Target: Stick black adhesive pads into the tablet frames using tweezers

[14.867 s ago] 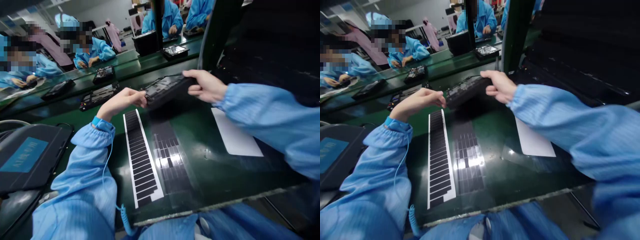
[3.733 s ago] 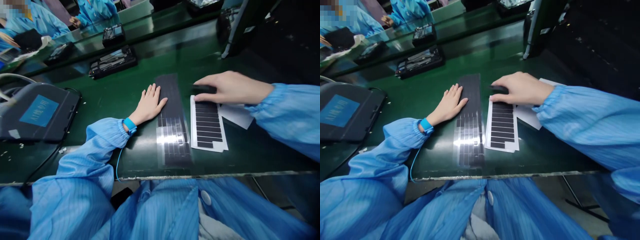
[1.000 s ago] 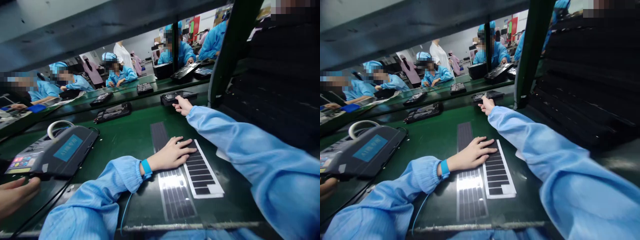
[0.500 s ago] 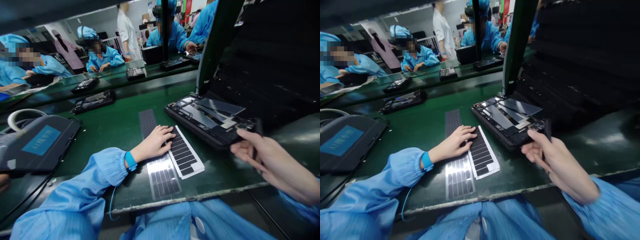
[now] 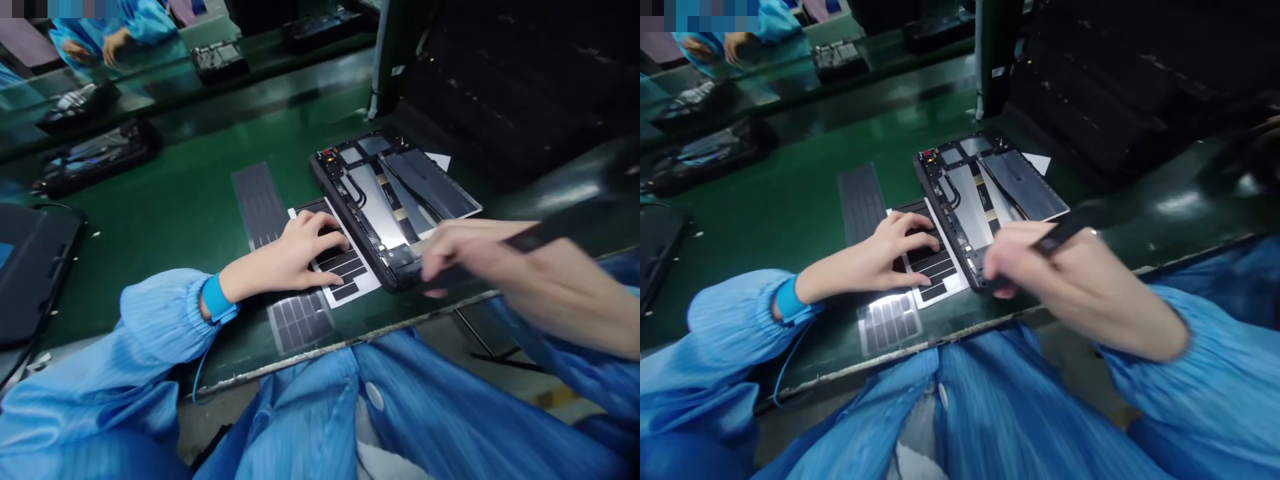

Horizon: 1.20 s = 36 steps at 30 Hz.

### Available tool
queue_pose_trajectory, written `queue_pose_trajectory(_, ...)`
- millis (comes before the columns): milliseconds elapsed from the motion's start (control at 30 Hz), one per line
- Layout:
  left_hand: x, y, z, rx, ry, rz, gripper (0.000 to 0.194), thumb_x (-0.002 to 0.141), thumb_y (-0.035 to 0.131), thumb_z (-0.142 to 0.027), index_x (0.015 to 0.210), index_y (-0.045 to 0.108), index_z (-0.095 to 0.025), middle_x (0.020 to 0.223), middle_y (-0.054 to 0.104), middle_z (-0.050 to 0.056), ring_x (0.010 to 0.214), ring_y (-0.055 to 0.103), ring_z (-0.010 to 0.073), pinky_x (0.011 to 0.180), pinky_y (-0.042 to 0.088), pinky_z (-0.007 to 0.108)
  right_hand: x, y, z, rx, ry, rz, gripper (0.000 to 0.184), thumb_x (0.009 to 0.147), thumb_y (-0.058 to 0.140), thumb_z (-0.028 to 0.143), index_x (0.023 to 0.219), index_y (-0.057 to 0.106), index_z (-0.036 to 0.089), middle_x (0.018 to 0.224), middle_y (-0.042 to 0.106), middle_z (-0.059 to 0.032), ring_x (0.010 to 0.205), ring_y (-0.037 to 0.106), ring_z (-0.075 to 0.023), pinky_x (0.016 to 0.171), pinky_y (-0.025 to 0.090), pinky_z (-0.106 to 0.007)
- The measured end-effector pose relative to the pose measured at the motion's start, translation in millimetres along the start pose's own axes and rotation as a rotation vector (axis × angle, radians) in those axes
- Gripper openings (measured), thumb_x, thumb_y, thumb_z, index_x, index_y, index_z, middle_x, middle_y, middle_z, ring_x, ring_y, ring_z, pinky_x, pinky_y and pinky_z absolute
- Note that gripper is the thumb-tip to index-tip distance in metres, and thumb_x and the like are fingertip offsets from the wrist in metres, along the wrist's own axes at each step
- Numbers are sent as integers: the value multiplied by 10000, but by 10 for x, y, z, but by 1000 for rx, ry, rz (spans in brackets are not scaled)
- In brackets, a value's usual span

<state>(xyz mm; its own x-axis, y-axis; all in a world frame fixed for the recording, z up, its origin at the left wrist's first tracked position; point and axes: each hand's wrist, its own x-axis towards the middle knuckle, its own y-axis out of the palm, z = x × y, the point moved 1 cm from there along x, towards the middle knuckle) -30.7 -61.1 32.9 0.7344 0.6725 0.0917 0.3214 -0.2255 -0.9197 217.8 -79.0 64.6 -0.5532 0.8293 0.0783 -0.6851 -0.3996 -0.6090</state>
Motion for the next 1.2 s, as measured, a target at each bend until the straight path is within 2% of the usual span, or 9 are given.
queue_pose_trajectory(100, 24, -13, 45, -37, -29, 86, 419, 750, 587, -502, 1032, 564, -193, 1145, 447, 108, 1024, 402, 252, 926, 344, 445, 242, 162, 63, -66, -236, 142, 165, 798, 575, 342, 813, 620, 183, 823, 626, -34, 768, 595, -152, 673, 470, -268)
queue_pose_trajectory(167, 30, -26, 85, -58, -29, 107, 372, 758, 596, -459, 1023, 559, -201, 1139, 439, 95, 1025, 400, 237, 928, 342, 415, 310, 221, 21, -63, -278, 154, 163, 780, 603, 308, 864, 607, 168, 833, 632, -27, 759, 602, -145, 676, 471, -259)
queue_pose_trajectory(367, 37, 11, 86, -41, -35, 74, 470, 710, 600, -547, 1011, 551, -188, 1112, 429, 105, 1008, 393, 251, 914, 324, 428, 283, 320, -55, -19, -328, 192, 120, 788, 603, 263, 778, 573, 147, 783, 635, -36, 721, 607, -140, 623, 469, -247)
queue_pose_trajectory(600, 46, 90, 53, -18, -77, 32, 585, 649, 578, -660, 979, 544, -179, 1070, 434, 114, 972, 379, 262, 870, 333, 441, 255, 405, -67, -17, -305, 121, 115, 796, 598, 252, 773, 568, 144, 777, 625, -49, 716, 605, -143, 611, 470, -255)
queue_pose_trajectory(833, 22, 106, 67, -31, -125, 7, 614, 617, 591, -679, 974, 535, -183, 1073, 451, 107, 981, 395, 267, 850, 344, 434, 307, 341, 50, -2, -219, 122, 126, 764, 629, 239, 689, 573, 155, 637, 588, -6, 523, 570, -101, 448, 436, -232)
queue_pose_trajectory(900, 21, 93, 60, -29, -119, -6, 616, 610, 601, -674, 975, 530, -183, 1074, 460, 105, 983, 405, 269, 835, 355, 426, 392, 251, 75, 49, -190, 33, 134, 751, 644, 234, 674, 559, 165, 649, 594, -9, 534, 590, -114, 439, 450, -236)
queue_pose_trajectory(1000, 66, 75, 52, -37, -104, -66, 461, 678, 613, -580, 877, 533, -172, 988, 516, 79, 918, 454, 230, 805, 378, 387, 630, 148, 22, 100, -181, -271, 194, 747, 649, 216, 652, 484, 177, 636, 590, -11, 554, 614, -139, 465, 476, -264)
queue_pose_trajectory(1100, 157, 87, 92, -83, -162, -306, 241, 811, 539, -332, 672, 436, -164, 745, 543, 19, 725, 490, 146, 689, 398, 301, 906, 163, -136, 196, -208, -452, 256, 767, 623, 211, 634, 405, 194, 594, 550, 7, 483, 582, -125, 413, 448, -266)
queue_pose_trajectory(1200, 238, 139, 165, -145, -130, -539, 189, 788, 510, -172, 674, 359, -179, 762, 539, 16, 723, 503, 129, 658, 413, 279, 1053, 234, -281, 245, -224, -490, 260, 768, 607, 206, 617, 395, 200, 595, 532, 8, 420, 542, -114, 339, 409, -263)
